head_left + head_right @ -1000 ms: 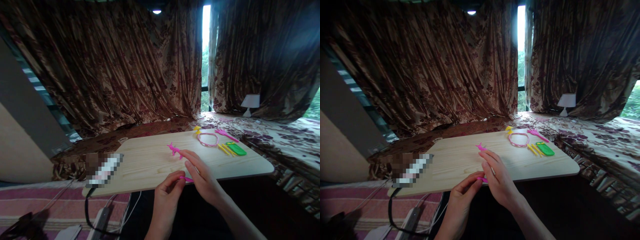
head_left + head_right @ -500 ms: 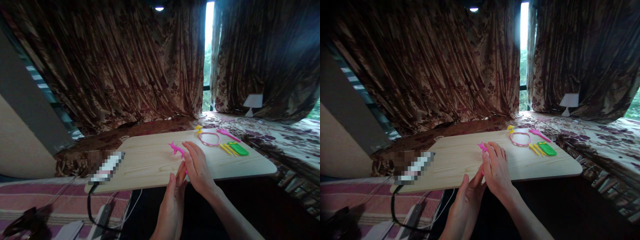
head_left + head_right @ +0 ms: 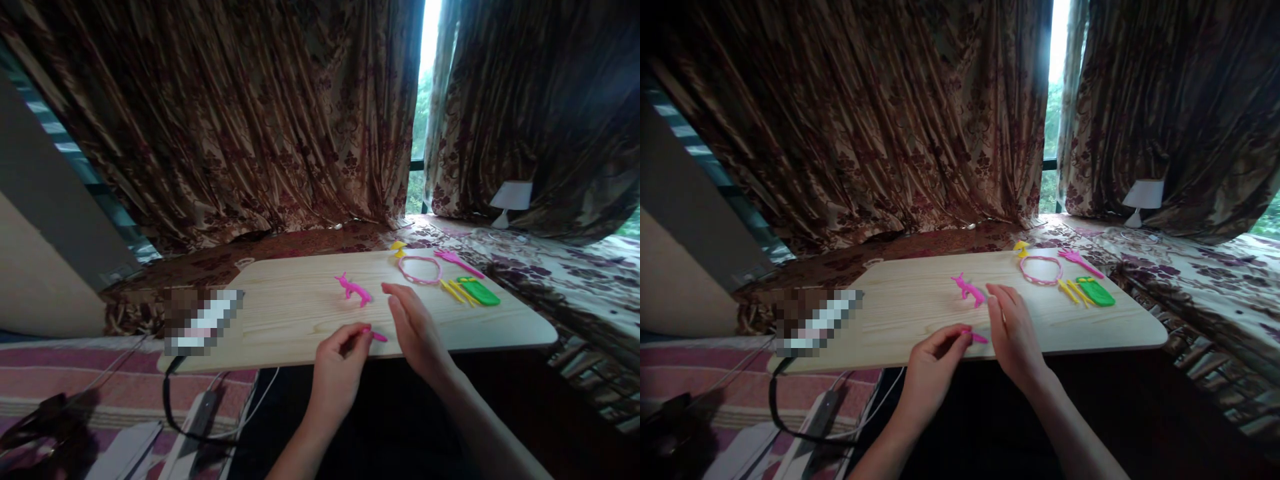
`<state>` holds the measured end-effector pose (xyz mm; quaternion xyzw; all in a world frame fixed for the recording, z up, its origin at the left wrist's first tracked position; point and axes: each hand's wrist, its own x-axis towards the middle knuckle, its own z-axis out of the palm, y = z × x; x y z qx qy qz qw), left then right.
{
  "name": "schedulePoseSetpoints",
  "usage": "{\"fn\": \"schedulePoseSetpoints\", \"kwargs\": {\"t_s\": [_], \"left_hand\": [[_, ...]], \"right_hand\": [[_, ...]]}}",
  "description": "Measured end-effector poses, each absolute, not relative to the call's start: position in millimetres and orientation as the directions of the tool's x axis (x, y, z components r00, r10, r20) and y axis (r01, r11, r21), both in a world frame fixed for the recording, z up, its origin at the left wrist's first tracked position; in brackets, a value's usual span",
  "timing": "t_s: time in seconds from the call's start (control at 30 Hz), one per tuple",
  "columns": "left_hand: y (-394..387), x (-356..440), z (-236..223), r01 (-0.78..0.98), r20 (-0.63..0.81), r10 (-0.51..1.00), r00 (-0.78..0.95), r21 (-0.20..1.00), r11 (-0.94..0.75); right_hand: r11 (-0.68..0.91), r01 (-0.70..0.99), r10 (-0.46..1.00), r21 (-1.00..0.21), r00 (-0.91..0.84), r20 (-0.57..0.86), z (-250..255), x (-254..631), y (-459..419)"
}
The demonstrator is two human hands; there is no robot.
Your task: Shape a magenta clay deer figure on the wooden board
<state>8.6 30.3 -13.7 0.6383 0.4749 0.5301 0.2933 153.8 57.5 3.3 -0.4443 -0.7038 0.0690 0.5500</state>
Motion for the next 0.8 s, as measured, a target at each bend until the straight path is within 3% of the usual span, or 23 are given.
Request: {"fn": "schedulePoseSetpoints", "kwargs": {"t_s": [0.07,0.43,0.8], "left_hand": [[49.1,1.9,-19.2,0.377,0.434,0.901,-0.005,0.835,-0.400],[62.0,-21.6,-38.9,0.631,0.514,0.841,0.168,0.600,-0.492],[51.5,-27.5,-46.2,0.670,0.557,0.813,0.168,0.541,-0.509]], "right_hand": [[0.585,0.569,0.712,-0.578,-0.018,0.702,-9.2,167.1,54.8],[0.532,0.810,0.755,-0.248,-0.320,0.572,-51.5,145.9,35.3],[0.491,0.853,0.788,-0.175,-0.350,0.506,-52.6,139.3,31.9]]}}
